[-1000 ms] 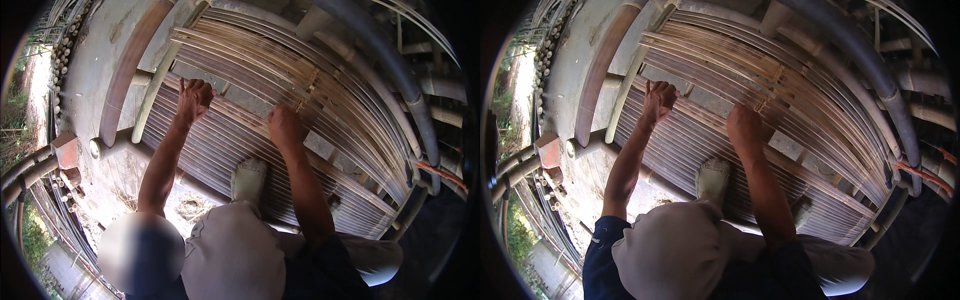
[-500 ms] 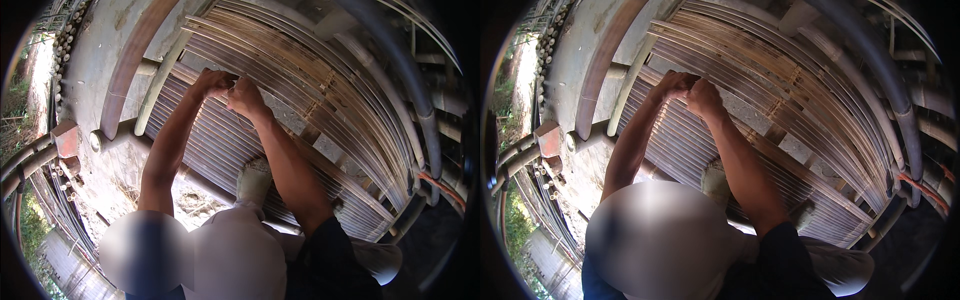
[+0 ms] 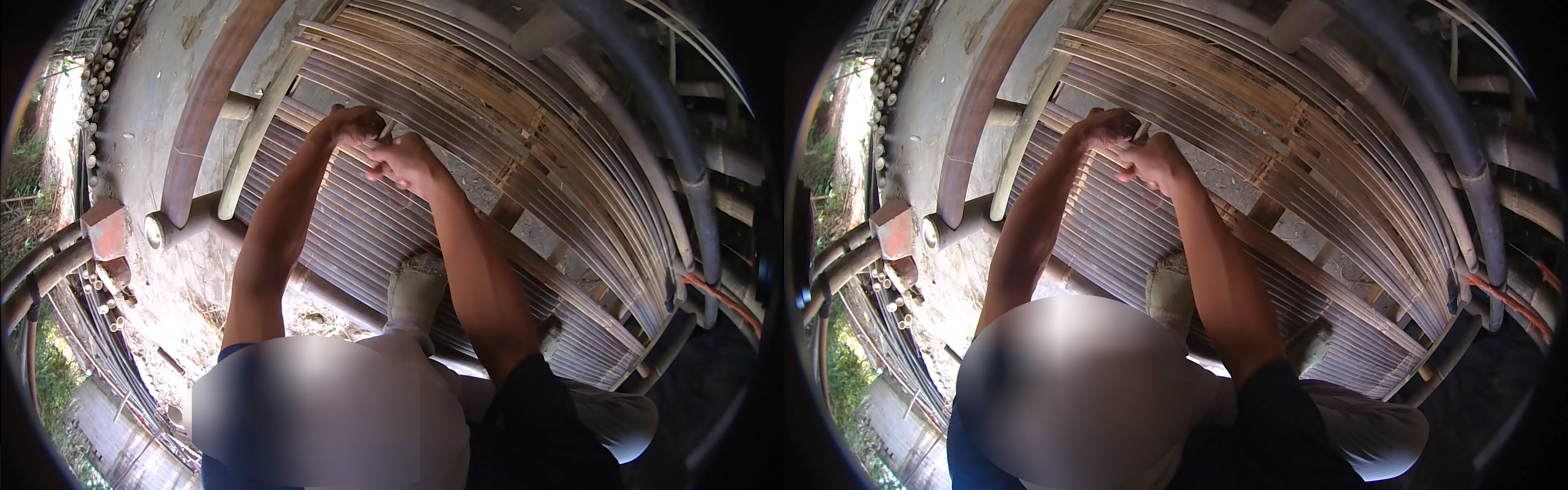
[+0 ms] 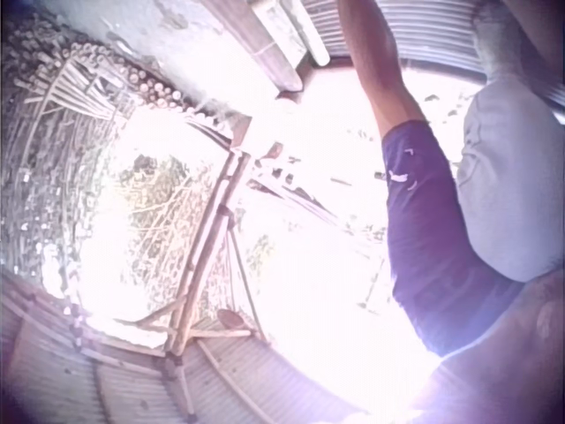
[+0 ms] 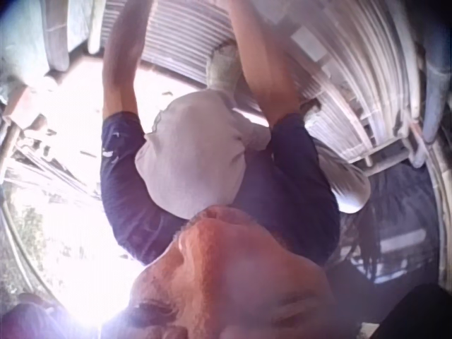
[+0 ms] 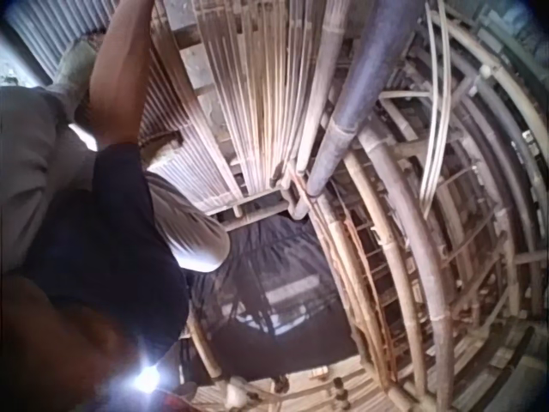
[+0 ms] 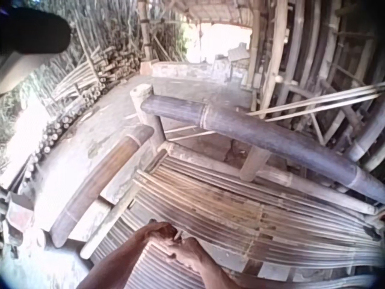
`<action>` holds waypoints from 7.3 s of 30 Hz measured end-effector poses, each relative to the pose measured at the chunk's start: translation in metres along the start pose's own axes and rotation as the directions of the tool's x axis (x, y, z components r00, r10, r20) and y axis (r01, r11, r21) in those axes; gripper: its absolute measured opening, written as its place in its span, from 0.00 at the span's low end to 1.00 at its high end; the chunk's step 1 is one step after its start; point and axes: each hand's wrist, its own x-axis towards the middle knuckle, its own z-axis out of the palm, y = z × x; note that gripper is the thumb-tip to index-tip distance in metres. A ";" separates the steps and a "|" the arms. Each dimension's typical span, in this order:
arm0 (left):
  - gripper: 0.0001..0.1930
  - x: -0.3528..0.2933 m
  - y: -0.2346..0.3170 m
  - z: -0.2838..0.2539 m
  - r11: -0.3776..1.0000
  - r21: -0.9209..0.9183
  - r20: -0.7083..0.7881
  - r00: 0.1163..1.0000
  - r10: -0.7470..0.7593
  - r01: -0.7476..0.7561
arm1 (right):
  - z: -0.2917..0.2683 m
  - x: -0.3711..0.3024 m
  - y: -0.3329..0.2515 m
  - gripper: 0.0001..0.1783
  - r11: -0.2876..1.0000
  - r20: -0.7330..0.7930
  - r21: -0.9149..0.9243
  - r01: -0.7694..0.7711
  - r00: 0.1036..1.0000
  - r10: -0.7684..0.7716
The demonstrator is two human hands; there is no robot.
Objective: The person weaves thin bamboo strips into a large circular frame using their hands. They interlace the strips through existing horizontal slats and secure them with orange twine.
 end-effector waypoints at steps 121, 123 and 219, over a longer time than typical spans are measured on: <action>0.24 -0.022 0.164 0.051 0.867 0.407 -0.650 0.576 0.496 -0.287 | -0.121 -0.122 0.151 0.14 0.604 -0.253 -0.638 0.478 0.610 -0.751; 0.21 -0.019 0.150 0.064 0.865 0.410 -0.600 0.628 0.496 -0.291 | -0.119 -0.124 0.151 0.16 0.615 -0.304 -0.594 0.518 0.564 -0.768; 0.16 -0.055 0.007 -0.002 0.999 0.040 -0.114 0.993 0.025 -0.021 | -0.005 -0.051 -0.029 0.15 -0.071 0.116 -0.993 0.092 0.807 -0.579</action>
